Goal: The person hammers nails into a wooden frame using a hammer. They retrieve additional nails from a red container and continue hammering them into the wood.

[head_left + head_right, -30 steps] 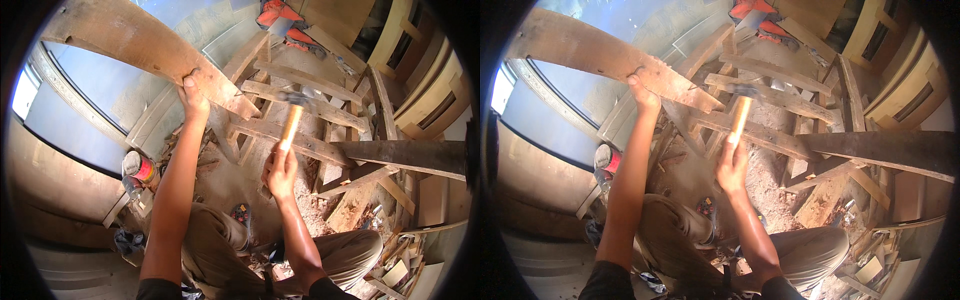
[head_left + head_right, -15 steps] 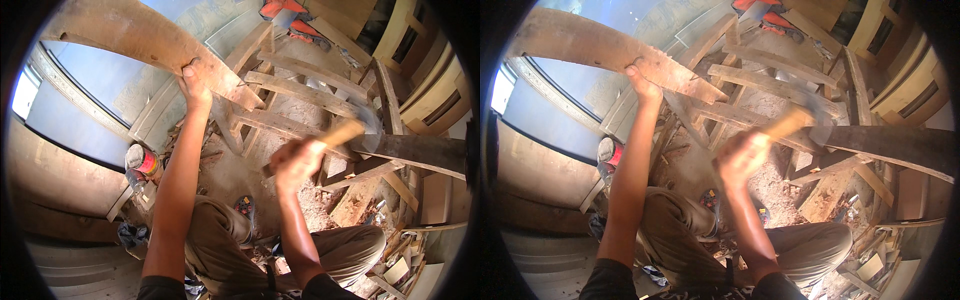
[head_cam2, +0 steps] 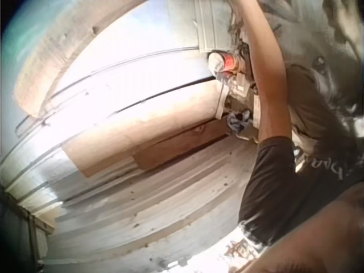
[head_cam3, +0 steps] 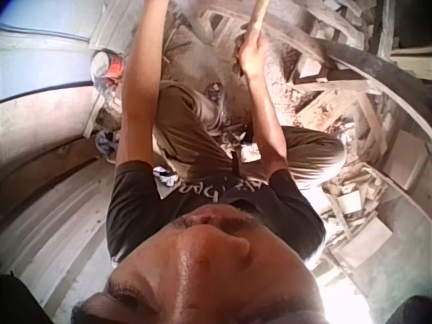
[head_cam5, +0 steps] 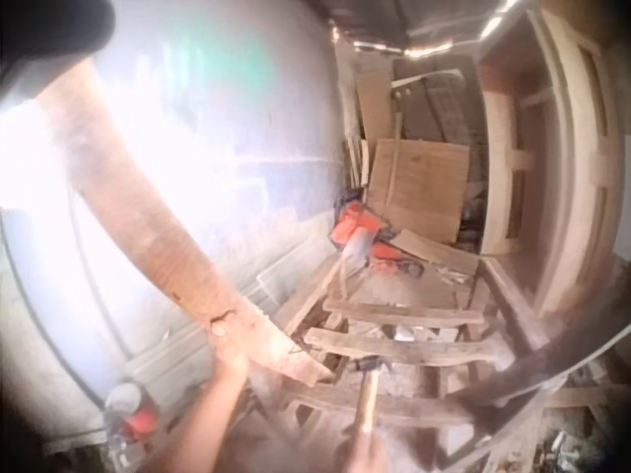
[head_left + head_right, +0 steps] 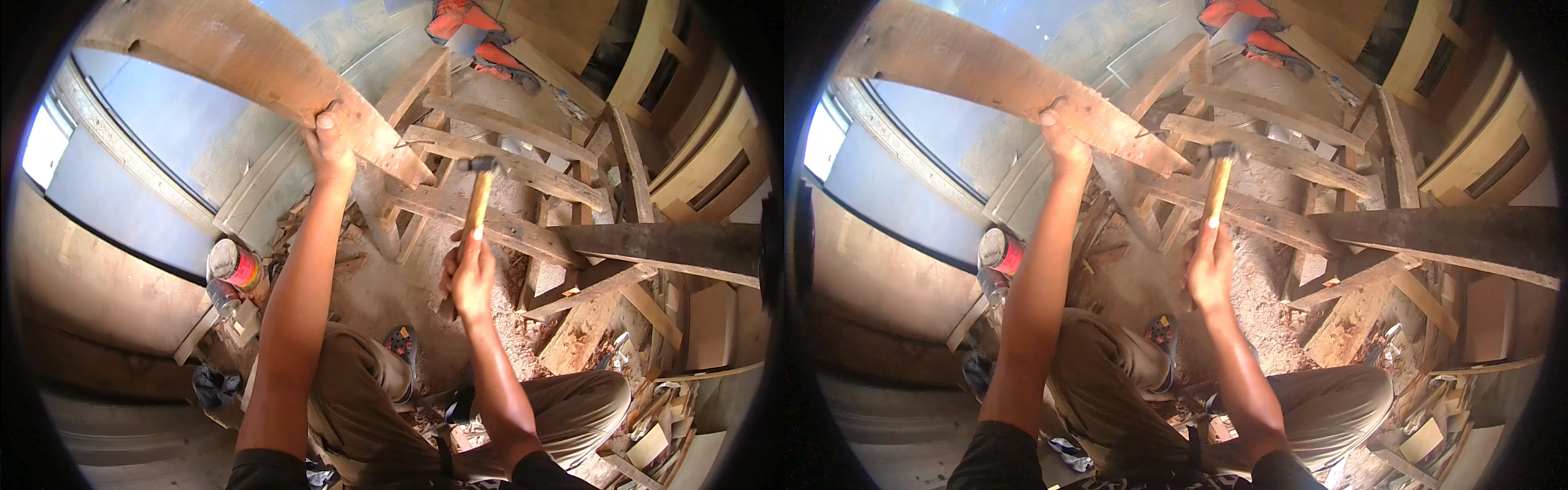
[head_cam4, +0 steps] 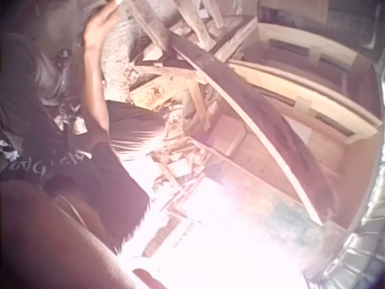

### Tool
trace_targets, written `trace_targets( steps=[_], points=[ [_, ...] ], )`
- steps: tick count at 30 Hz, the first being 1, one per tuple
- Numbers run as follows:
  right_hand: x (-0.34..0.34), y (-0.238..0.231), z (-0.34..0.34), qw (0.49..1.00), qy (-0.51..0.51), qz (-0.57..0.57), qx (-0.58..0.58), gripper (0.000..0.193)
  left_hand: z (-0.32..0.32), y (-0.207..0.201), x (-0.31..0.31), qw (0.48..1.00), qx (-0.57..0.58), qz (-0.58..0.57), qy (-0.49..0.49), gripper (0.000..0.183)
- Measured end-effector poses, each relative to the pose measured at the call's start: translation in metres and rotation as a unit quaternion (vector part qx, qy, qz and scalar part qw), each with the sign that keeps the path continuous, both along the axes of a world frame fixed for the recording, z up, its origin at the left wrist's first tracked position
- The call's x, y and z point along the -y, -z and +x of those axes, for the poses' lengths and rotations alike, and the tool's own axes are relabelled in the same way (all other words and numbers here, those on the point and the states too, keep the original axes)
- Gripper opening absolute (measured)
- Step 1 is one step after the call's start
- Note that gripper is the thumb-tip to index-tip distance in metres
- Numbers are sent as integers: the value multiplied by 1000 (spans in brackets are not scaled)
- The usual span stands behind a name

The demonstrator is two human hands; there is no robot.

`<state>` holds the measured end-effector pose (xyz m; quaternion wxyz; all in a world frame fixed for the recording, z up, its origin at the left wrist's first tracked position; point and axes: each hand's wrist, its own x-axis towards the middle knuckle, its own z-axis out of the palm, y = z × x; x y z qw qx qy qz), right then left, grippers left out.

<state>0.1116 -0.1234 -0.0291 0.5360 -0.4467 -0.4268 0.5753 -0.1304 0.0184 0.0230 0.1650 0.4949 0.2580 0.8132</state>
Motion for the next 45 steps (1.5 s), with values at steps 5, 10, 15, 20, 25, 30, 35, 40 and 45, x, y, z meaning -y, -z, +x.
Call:
trace_targets(
  steps=[5, 10, 15, 20, 25, 30, 35, 40, 45],
  points=[
    [-18, -71, 9, 982, 32, 182, -38, 39, -3, 0, 4, 999, -16, -20, -24, 86],
    [-27, -30, 21, 875, -66, 180, 445, 52, -16, 17, -2, 997, -18, -31, -74, 86],
    [36, 78, 44, 921, -118, -49, 367, 44, 17, -5, 15, 999, 10, -5, -42, 82],
    [24, 23, 19, 976, -66, -4, 208, 37, 10, -12, 14, 995, -63, 1, -76, 85],
    [9, -84, 12, 965, 10, 221, 140, 31, 11, -12, 28, 994, -68, -34, -81, 76],
    [-10, -76, 34, 842, -123, 220, 477, 33, 13, -19, 29, 996, -46, -16, -77, 70],
    [34, 18, 59, 795, -216, 84, 561, 46, 28, -25, 27, 997, 24, 7, -68, 64],
    [12, 8, 53, 823, -211, 75, 522, 51, 27, -25, 26, 998, 19, 7, -59, 65],
    [-16, -71, 27, 875, 10, 315, 367, 33, 24, -23, 29, 998, 13, 3, -69, 63]
  ],
)
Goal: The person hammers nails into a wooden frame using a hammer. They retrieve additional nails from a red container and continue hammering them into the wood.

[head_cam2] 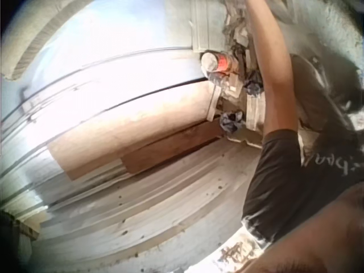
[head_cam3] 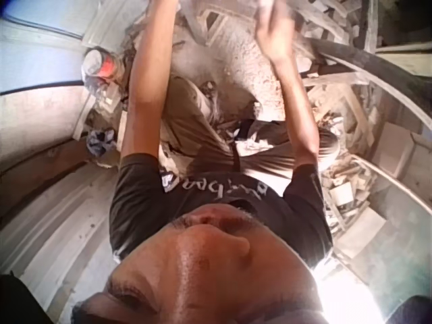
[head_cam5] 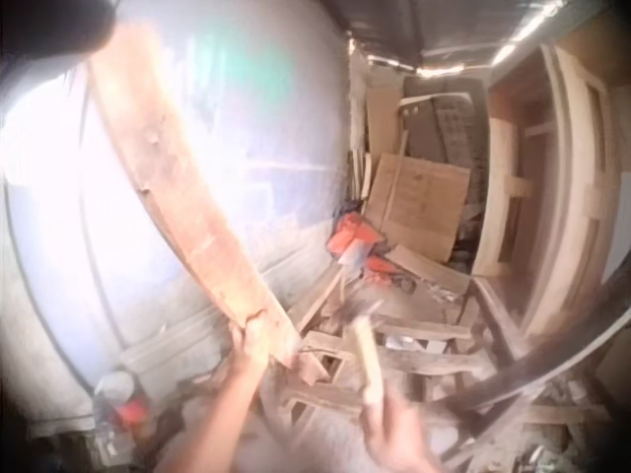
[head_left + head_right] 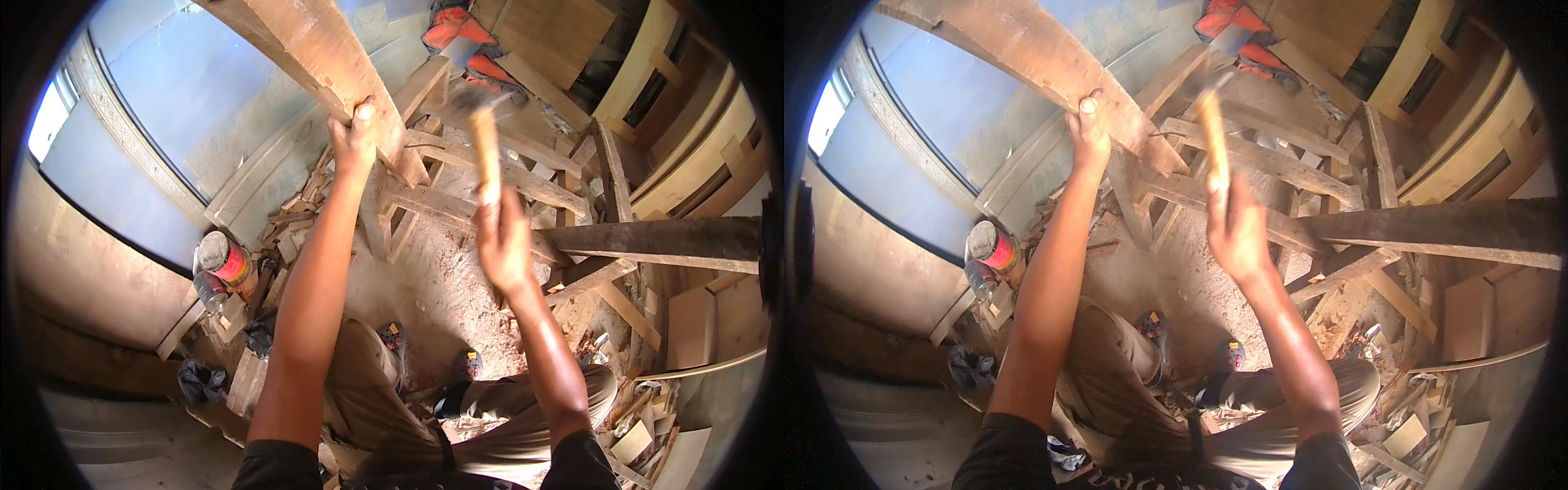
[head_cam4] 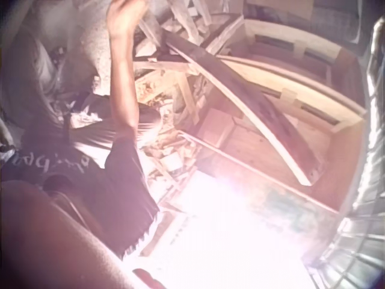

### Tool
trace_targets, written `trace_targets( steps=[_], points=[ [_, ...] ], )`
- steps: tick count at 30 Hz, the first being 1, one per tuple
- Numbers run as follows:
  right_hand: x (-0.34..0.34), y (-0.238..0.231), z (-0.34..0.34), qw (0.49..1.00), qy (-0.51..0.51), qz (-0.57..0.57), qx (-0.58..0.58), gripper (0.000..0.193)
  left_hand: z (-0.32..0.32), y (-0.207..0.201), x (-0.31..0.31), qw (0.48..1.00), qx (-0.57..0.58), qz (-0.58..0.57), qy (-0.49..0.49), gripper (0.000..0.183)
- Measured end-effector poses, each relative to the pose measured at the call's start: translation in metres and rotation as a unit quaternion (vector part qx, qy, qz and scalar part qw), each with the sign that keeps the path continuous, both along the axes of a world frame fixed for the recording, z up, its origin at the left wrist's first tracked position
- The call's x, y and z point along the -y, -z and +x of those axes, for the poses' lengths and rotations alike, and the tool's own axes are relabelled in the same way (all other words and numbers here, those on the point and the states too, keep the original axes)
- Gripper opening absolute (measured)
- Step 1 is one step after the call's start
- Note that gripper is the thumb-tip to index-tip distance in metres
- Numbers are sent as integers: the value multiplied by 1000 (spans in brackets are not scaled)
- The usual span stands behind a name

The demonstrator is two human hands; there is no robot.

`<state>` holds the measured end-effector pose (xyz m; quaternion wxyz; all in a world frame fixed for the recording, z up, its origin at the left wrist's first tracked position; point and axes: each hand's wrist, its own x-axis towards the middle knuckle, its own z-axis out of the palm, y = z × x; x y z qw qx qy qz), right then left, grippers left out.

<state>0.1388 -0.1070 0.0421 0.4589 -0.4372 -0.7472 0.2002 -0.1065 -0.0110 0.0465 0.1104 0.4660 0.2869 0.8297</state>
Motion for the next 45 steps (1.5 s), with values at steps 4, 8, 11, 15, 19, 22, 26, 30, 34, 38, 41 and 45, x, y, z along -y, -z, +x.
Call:
trace_targets(
  steps=[4, 8, 11, 15, 19, 22, 26, 30, 34, 38, 41, 45],
  points=[
    [5, -56, -17, 936, -100, 72, -329, 27, 0, 0, 0, 1000, 7, 17, 13, 64],
    [-4, 2, -5, 998, 45, 31, 12, 27, 0, -1, 4, 1000, -3, -10, 15, 67],
    [25, 60, 5, 987, 37, -103, 115, 24, 0, 1, 3, 1000, -8, 0, 7, 68],
    [56, 60, -6, 959, 38, -262, 104, 34, -3, 4, 5, 998, -35, -55, 4, 74],
    [42, 100, 7, 952, 10, -264, 152, 41, 2, 0, -1, 1000, 5, -17, 9, 65],
    [20, 68, 1, 965, 28, -234, 115, 45, 1, 1, -3, 1000, 5, -8, 16, 63],
    [15, -1, -12, 994, 38, -4, -104, 34, -5, 6, 8, 996, -51, -78, 19, 75],
    [12, -17, -22, 963, -28, 94, -251, 25, -4, 3, 1, 999, -7, -46, 24, 65],
    [3, 55, -8, 999, 48, -3, 16, 27, 5, -1, 4, 1000, 8, -24, 12, 63],
    [49, 142, 8, 959, 5, -262, 106, 34, 0, -2, -3, 1000, 9, -6, 19, 64],
    [86, 181, 7, 949, 36, -308, 47, 42, 1, 0, 0, 1000, 8, -12, 11, 66],
    [60, 169, -6, 895, 15, -429, -121, 50, 2, 2, -6, 1000, -1, -6, 10, 68]
  ],
)
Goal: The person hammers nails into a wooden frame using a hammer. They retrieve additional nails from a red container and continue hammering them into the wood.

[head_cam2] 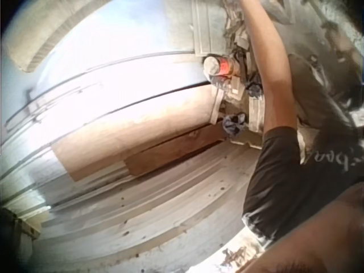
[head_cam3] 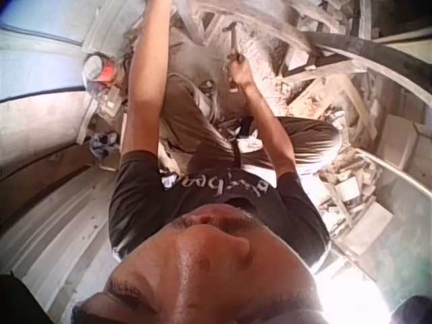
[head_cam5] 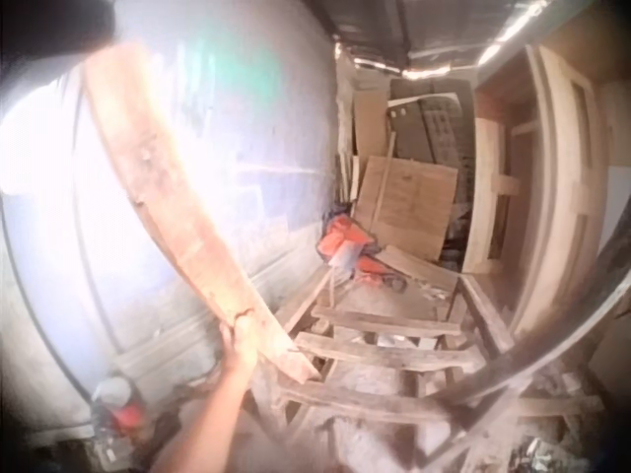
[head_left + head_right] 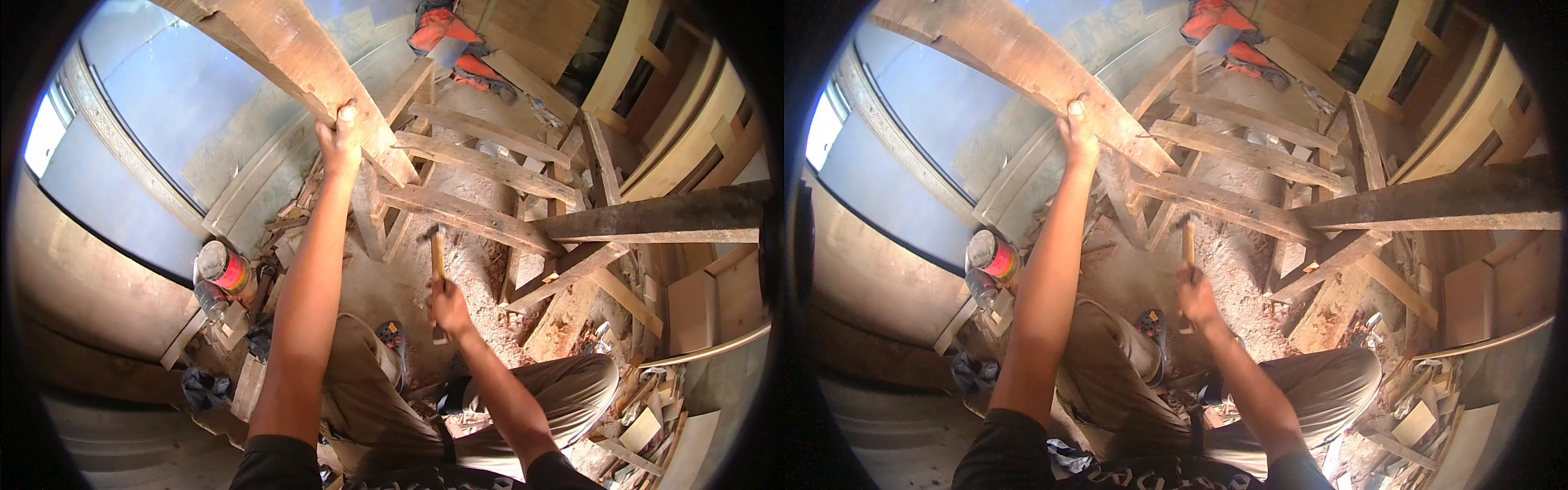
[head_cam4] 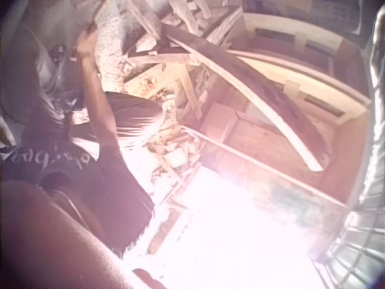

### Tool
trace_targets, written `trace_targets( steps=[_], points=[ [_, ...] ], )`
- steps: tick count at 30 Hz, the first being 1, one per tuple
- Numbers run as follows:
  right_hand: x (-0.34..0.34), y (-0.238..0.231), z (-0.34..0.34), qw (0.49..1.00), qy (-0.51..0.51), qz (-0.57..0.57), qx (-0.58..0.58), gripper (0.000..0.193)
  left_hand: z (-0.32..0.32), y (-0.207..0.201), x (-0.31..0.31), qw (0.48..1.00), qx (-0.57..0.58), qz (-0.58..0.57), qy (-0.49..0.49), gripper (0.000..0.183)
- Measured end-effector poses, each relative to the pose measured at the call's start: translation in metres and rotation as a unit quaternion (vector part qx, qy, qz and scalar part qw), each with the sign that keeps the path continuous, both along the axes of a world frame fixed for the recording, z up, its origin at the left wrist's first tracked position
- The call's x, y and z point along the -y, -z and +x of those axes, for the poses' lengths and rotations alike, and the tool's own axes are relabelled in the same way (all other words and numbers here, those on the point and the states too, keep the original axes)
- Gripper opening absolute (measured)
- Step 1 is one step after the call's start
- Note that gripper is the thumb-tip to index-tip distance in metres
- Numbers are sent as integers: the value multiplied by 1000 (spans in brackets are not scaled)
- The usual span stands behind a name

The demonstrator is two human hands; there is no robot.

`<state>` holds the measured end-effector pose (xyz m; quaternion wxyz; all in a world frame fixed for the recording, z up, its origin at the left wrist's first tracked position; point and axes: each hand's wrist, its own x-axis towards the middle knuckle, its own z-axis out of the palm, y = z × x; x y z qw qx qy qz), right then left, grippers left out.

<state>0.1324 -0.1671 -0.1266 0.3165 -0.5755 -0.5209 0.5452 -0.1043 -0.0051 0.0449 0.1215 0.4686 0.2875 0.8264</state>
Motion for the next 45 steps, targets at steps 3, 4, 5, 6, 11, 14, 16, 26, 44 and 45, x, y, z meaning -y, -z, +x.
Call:
trace_targets(
  steps=[3, 4, 5, 6, 11, 14, 16, 26, 44, 45],
  points=[
    [-35, -131, -18, 993, -37, -16, -109, 50, -8, 5, 2, 1000, 3, -12, 0, 69],
    [-46, -156, -23, 990, -30, 62, -124, 48, -9, 5, 2, 1000, 0, -23, -5, 70],
    [-56, -176, -25, 980, -22, 139, -138, 47, -9, 6, 0, 999, -3, -34, -11, 70],
    [-64, -195, -25, 964, -32, 192, -183, 43, -10, 6, 3, 999, -12, -34, -19, 71],
    [-52, -197, -24, 942, -4, 232, -242, 37, -11, 4, 4, 999, -10, -30, -23, 74],
    [-65, -82, -16, 973, -8, 231, 9, 41, -5, 4, 4, 999, -7, -40, -8, 74],
    [-49, -20, -5, 993, -61, 66, 70, 45, -4, 0, 3, 999, -10, -34, -13, 73],
    [-37, -137, -36, 931, 7, -97, -351, 40, -6, 3, 0, 1000, 2, -11, 0, 72],
    [-26, -88, -3, 965, 56, 204, 158, 45, -14, 10, -1, 999, 9, -38, -16, 74],
    [-31, -78, -4, 964, 53, 202, 165, 47, -11, 8, -4, 999, 6, -40, -11, 74]
  ],
)
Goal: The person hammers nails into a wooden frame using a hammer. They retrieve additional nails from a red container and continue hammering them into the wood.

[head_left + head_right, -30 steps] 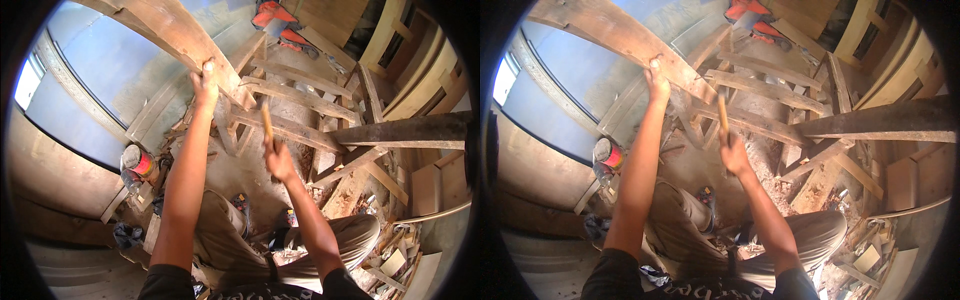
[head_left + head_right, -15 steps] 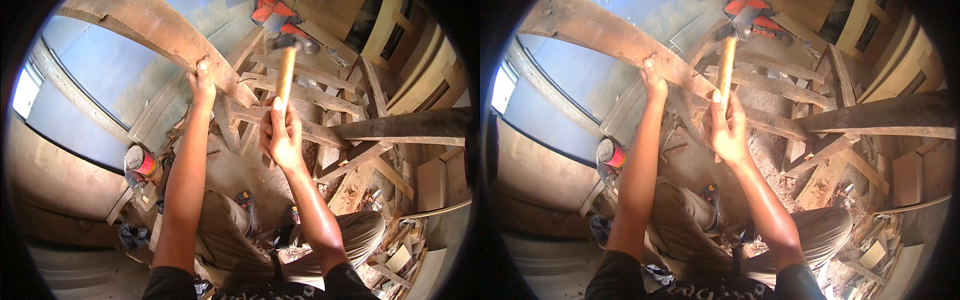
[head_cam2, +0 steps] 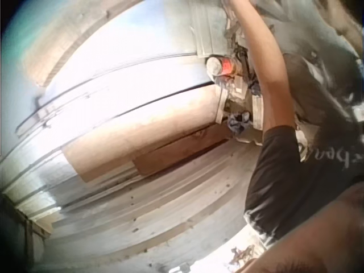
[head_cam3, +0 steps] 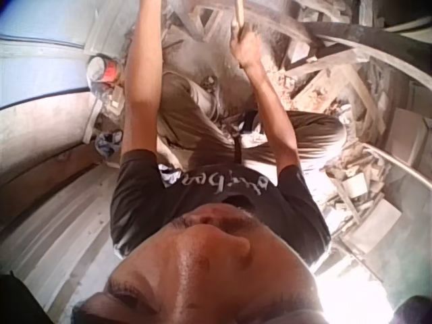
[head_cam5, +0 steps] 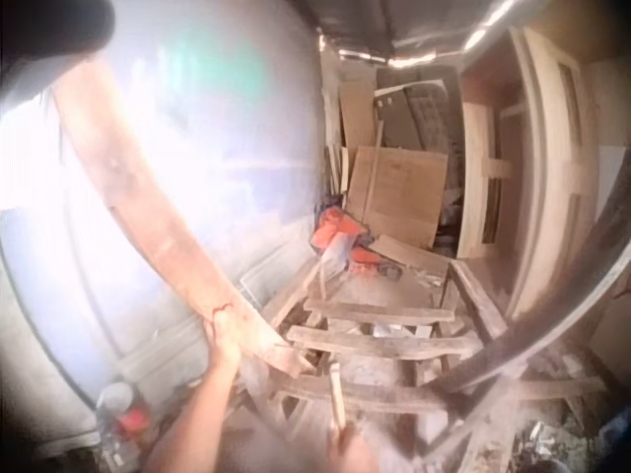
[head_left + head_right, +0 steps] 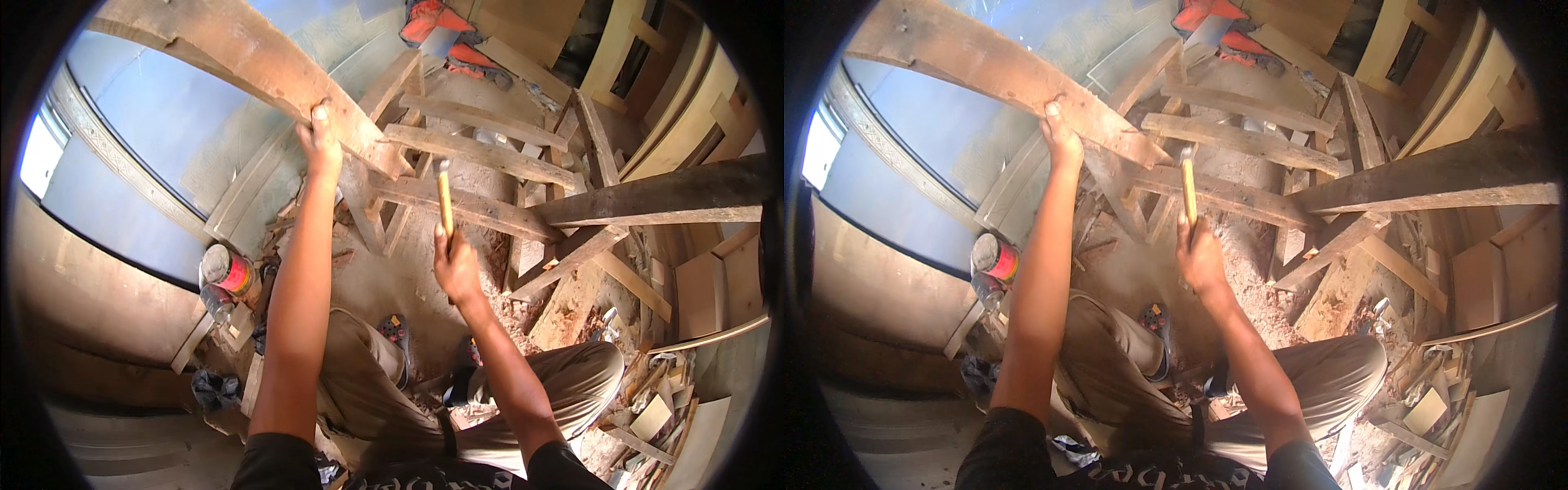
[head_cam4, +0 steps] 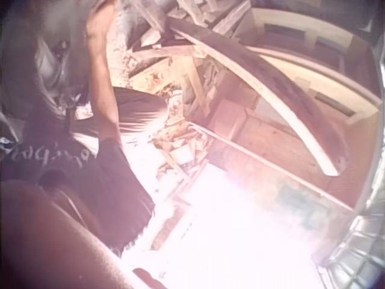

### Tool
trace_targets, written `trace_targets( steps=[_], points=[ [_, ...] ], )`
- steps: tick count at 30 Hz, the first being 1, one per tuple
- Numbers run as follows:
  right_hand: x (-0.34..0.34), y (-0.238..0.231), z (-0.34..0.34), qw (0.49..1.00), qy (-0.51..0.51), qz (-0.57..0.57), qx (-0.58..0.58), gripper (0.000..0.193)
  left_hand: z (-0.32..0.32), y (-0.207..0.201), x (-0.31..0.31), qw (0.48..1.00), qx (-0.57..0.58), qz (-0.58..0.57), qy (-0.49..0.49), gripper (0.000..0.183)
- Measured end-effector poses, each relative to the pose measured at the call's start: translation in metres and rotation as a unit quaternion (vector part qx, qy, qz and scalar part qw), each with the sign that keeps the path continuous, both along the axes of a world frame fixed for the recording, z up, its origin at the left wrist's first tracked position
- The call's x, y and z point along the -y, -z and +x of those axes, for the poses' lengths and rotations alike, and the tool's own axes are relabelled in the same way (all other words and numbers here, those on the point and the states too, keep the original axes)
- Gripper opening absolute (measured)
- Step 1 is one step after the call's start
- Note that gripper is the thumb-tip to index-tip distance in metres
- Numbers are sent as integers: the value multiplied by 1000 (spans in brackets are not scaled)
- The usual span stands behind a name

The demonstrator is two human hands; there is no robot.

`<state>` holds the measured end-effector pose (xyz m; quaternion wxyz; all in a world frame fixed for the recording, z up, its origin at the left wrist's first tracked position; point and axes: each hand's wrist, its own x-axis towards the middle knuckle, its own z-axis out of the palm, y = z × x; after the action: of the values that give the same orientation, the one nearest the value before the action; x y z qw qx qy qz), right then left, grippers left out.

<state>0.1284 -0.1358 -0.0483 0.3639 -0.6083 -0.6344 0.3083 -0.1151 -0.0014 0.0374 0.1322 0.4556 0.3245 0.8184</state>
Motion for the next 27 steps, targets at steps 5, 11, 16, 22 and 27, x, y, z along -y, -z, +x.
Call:
trace_targets(
  steps=[5, 11, 16, 22, 27],
  points=[
    [-2, 22, -14, 936, -35, -249, -246, 55, 6, -3, 7, 999, -30, -23, 9, 75],
    [-33, -77, -35, 966, -79, 160, -187, 41, 4, -1, 10, 1000, -18, 6, 8, 76],
    [-31, -76, -31, 965, -61, 210, -144, 38, 4, -5, 11, 1000, -16, 10, 17, 74],
    [-14, 31, 13, 999, 20, 31, -7, 40, 2, -3, 3, 1000, -18, 11, 5, 71],
    [-15, 40, 18, 996, -11, -83, 12, 49, -2, 4, -2, 999, 4, 22, 29, 72]
  ],
)
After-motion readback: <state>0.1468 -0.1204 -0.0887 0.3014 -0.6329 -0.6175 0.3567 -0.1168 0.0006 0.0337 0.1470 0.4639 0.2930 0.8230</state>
